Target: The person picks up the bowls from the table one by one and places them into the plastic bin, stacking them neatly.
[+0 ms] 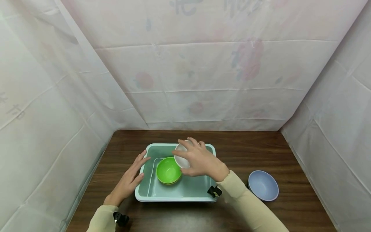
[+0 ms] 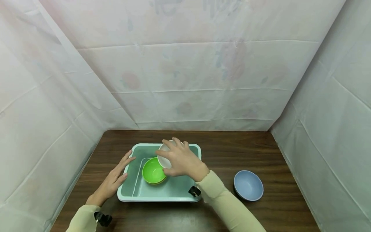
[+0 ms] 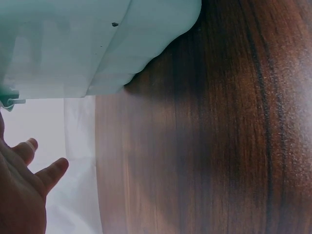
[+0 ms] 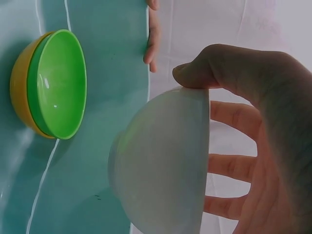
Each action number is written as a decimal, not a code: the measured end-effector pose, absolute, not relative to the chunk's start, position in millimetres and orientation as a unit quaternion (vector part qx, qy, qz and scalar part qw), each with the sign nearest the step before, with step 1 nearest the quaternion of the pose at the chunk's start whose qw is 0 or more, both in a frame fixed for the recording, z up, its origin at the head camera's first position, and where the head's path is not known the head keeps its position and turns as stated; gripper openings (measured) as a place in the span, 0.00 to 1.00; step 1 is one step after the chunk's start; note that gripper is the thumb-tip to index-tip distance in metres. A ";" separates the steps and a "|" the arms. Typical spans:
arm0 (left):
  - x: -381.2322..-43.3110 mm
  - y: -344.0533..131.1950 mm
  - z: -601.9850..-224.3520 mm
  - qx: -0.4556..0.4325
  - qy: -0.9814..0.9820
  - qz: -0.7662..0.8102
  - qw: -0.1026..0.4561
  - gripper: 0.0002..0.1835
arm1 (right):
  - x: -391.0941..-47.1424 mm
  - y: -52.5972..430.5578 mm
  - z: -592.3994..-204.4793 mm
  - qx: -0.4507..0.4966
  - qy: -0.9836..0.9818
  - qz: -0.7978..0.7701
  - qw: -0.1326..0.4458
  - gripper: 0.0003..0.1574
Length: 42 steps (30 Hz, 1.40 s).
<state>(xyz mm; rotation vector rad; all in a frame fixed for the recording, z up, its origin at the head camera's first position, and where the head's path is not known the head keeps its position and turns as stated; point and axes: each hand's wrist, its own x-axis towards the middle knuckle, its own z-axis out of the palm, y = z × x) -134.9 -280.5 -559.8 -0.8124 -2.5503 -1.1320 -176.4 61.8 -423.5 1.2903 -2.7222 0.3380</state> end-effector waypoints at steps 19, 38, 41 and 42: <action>-133.4 -281.4 -558.9 -0.266 -0.878 -0.383 0.108 0.36 | -173.1 40.0 -429.9 0.472 -0.879 0.028 0.061 0.38; -134.3 -280.2 -557.6 -0.276 -0.873 -0.386 0.111 0.37 | -183.3 15.5 -444.7 0.495 -0.868 0.000 0.033 0.39; -133.9 -279.6 -557.7 -0.274 -0.873 -0.390 0.107 0.37 | -183.4 11.6 -446.0 0.500 -0.865 -0.010 0.034 0.39; -133.8 -279.5 -557.8 -0.274 -0.873 -0.390 0.106 0.38 | -183.6 10.3 -446.6 0.501 -0.865 -0.013 0.033 0.39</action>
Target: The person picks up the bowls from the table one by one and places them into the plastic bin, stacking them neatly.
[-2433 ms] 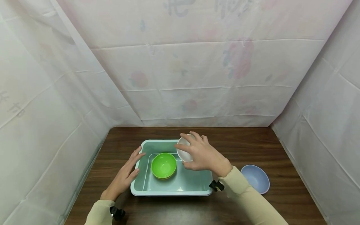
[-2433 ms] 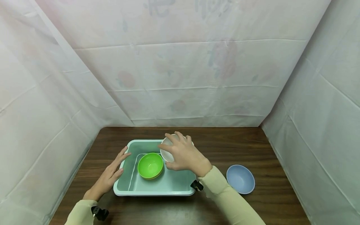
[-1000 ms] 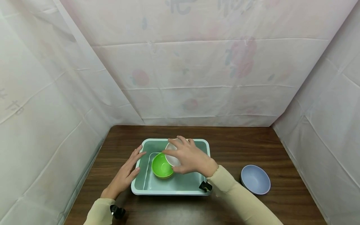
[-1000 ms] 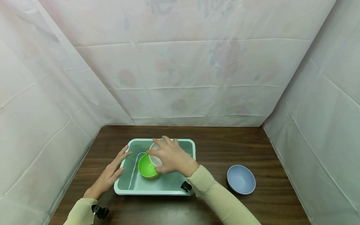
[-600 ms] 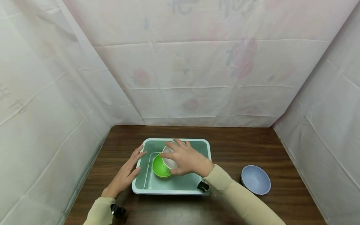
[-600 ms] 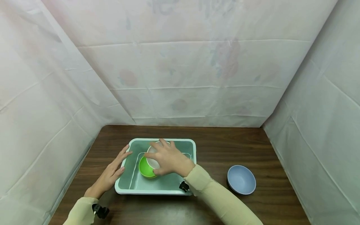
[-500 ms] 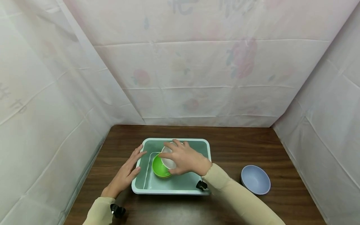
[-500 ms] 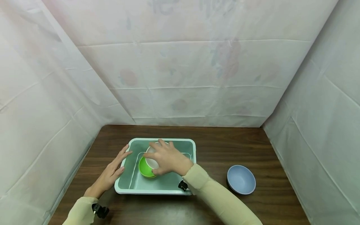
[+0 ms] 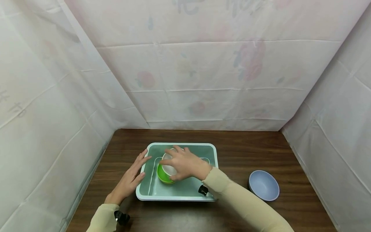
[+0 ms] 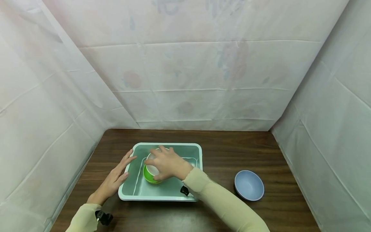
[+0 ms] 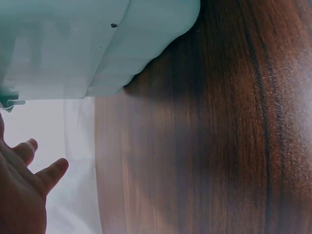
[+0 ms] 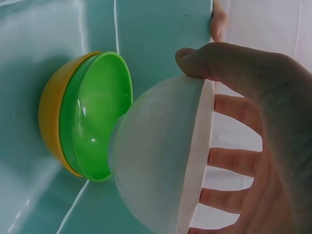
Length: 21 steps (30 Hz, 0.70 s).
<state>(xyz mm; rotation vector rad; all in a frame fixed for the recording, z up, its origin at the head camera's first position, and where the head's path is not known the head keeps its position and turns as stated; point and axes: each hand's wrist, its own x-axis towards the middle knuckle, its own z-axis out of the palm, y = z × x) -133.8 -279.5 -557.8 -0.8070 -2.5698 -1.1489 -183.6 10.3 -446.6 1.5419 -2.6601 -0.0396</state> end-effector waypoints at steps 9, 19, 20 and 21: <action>-133.1 -279.2 -557.6 -0.275 -0.872 -0.391 0.107 0.38 | -183.7 1.9 -450.4 0.514 -0.857 -0.033 0.036 0.40; -133.7 -279.7 -558.3 -0.273 -0.873 -0.392 0.102 0.37 | -185.8 -4.1 -460.1 0.519 -0.854 -0.041 0.020 0.42; -133.9 -279.6 -558.2 -0.275 -0.872 -0.391 0.103 0.36 | -185.7 -4.8 -460.9 0.519 -0.854 -0.042 0.018 0.42; -133.7 -279.5 -557.9 -0.274 -0.872 -0.391 0.102 0.36 | -185.6 -5.7 -461.7 0.518 -0.854 -0.046 0.017 0.42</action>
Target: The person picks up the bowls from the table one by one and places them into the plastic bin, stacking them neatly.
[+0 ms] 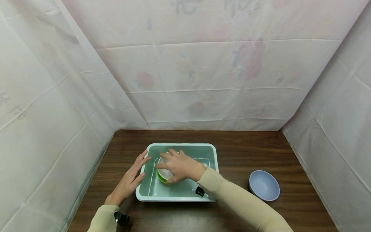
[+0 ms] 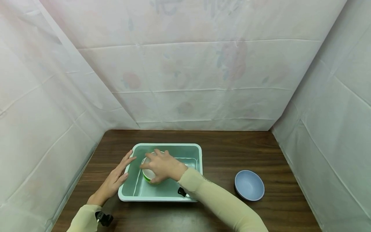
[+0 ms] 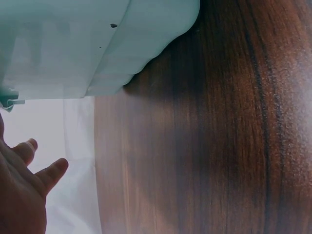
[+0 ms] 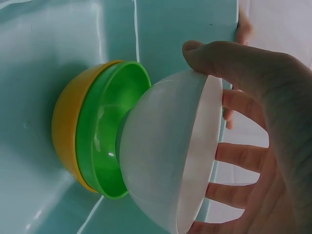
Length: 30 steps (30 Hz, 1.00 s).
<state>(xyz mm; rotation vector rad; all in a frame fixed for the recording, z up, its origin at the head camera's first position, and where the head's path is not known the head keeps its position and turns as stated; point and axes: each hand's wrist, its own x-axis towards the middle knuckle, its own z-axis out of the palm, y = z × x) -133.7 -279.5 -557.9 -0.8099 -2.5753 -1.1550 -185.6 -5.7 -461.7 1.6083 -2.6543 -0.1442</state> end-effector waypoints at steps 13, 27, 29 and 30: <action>-130.8 -278.6 -559.0 -0.259 -0.882 -0.384 0.093 0.38 | -182.7 -17.6 -471.1 0.525 -0.846 -0.083 0.026 0.42; -130.4 -278.0 -559.0 -0.254 -0.877 -0.398 0.092 0.35 | -184.0 -22.7 -487.1 0.514 -0.851 -0.105 0.000 0.41; -130.9 -278.0 -558.3 -0.254 -0.877 -0.398 0.092 0.35 | -185.1 -23.4 -488.2 0.513 -0.852 -0.103 0.000 0.41; -131.0 -278.0 -557.9 -0.254 -0.877 -0.398 0.092 0.35 | -185.8 -23.8 -488.8 0.513 -0.853 -0.102 -0.002 0.41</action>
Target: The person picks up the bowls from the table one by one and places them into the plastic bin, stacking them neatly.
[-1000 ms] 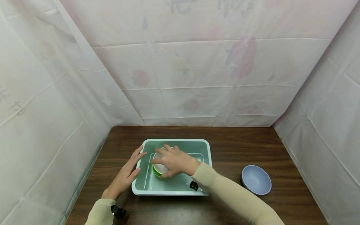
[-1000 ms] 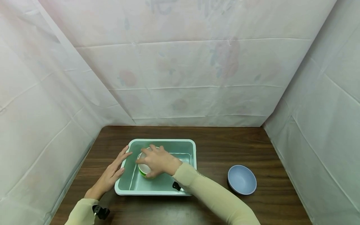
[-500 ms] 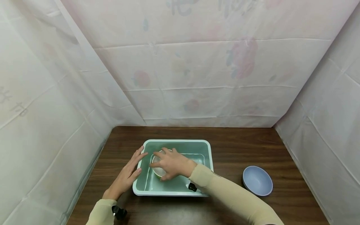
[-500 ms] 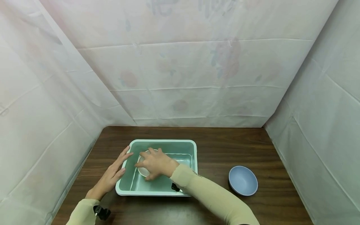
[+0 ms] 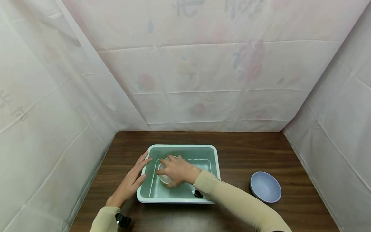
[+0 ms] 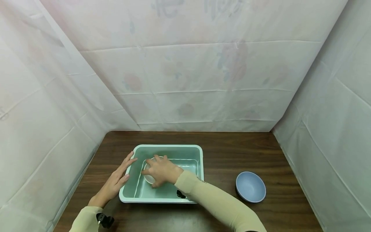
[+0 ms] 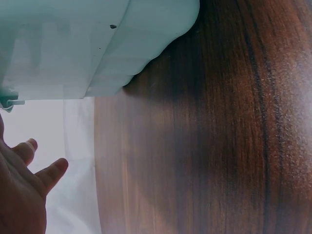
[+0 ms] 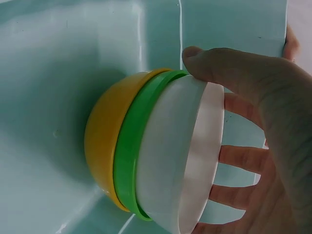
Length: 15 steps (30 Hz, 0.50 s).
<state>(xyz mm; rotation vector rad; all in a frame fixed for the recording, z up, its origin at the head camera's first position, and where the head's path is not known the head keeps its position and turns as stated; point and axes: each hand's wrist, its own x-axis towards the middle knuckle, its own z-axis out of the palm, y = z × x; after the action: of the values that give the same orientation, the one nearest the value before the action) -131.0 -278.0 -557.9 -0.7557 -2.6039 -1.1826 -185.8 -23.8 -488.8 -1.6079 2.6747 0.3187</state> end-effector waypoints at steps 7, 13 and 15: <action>-132.0 -277.6 -557.7 -0.260 -0.874 -0.400 0.094 0.37 | -187.0 -26.3 -491.1 -0.508 0.856 0.092 0.012 0.42; -132.9 -277.6 -558.1 -0.269 -0.870 -0.403 0.097 0.37 | -188.5 -27.6 -495.4 -0.509 0.856 0.088 0.023 0.42; -132.8 -277.5 -558.0 -0.271 -0.868 -0.403 0.099 0.37 | -188.5 -27.9 -495.8 -0.509 0.856 0.088 0.025 0.42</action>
<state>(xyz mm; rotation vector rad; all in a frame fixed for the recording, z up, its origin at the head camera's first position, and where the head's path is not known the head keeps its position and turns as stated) -132.8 -277.5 -558.0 -0.8008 -2.5687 -1.1935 -188.5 -27.9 -495.8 -1.5734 2.6476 0.2722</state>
